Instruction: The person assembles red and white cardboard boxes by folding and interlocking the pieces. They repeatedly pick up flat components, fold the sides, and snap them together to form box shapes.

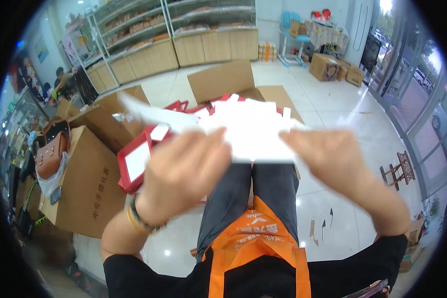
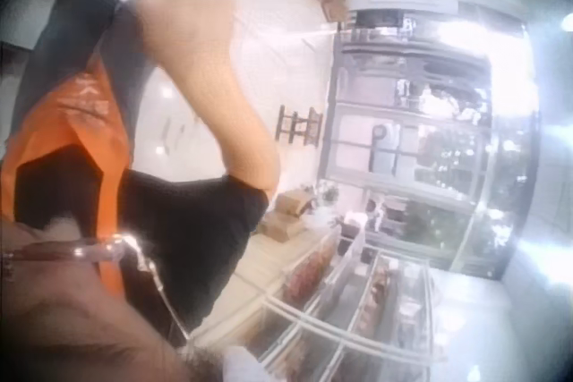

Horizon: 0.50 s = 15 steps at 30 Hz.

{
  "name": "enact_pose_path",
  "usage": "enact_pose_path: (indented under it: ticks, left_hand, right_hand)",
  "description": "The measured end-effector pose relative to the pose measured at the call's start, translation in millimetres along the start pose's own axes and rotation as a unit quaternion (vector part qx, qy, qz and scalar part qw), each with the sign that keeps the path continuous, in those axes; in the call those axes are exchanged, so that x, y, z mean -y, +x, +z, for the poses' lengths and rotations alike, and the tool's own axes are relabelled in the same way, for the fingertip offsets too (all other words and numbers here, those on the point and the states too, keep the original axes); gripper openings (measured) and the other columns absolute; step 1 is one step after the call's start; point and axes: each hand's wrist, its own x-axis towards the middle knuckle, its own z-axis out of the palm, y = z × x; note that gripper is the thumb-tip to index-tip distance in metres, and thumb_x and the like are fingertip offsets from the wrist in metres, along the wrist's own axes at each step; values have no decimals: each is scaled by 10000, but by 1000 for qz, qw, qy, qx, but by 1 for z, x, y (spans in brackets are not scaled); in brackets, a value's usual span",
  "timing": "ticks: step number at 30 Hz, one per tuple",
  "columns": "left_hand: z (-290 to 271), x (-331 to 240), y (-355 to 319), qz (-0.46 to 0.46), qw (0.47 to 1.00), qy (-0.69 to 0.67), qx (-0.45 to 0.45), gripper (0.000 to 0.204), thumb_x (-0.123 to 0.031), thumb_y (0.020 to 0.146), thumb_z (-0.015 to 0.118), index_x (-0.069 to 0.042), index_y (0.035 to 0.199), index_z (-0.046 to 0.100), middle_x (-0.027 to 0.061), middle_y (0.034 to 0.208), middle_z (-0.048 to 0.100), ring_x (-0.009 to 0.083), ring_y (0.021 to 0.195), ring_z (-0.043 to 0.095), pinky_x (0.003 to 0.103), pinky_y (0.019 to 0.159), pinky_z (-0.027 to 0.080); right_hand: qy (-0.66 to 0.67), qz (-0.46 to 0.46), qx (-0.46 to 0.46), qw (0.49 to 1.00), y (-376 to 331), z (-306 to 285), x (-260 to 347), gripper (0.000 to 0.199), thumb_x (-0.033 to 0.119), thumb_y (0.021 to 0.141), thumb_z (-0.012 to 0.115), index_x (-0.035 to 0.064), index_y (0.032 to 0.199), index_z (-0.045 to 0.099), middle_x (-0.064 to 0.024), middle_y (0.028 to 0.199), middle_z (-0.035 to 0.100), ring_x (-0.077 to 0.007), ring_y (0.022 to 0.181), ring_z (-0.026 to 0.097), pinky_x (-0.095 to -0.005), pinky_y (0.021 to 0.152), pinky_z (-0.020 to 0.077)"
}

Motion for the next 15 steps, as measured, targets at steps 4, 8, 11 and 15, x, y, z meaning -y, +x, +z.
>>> enact_pose_path:
  ticks: [4, 8, 11, 15]
  left_hand:
    - [22, -85, -89, -88, 950, -159, 254, 294, -78, 824, 736, 0, 1104, 695, 184, 1274, 756, 262, 1003, 732, 340, 759, 598]
    - [48, -144, -148, -169, 920, -114, 335, 518, -86, 850, 687, 85, 1337, 636, 259, 1379, 692, 337, 1164, 679, 401, 933, 570]
    - [53, -146, -170, -124, 890, -193, 394, 584, -98, 876, 654, 108, 1420, 598, 277, 1375, 689, 357, 1181, 669, 434, 990, 546]
    - [57, -145, -183, -93, 875, -211, 425, 536, -104, 879, 684, 116, 1363, 627, 286, 1364, 692, 366, 1220, 665, 450, 1031, 530]
  right_hand:
    - [10, -20, 33, 999, -89, 79, 74, 358, 107, 954, 628, -1, 1289, 691, -257, 1133, 764, -351, 984, 803, -359, 796, 664]
    - [47, 26, 62, 997, -138, 129, 130, 375, 99, 952, 639, -8, 1307, 696, -284, 1202, 748, -359, 1062, 789, -363, 873, 662]
    - [150, 74, 127, 978, -163, 137, 153, 420, 93, 935, 632, 2, 1342, 676, -283, 1299, 715, -365, 1176, 751, -390, 942, 642]
    - [199, 66, 157, 965, -160, 142, 150, 470, 115, 905, 645, 11, 1364, 649, -261, 1368, 688, -368, 1233, 720, -402, 972, 617]
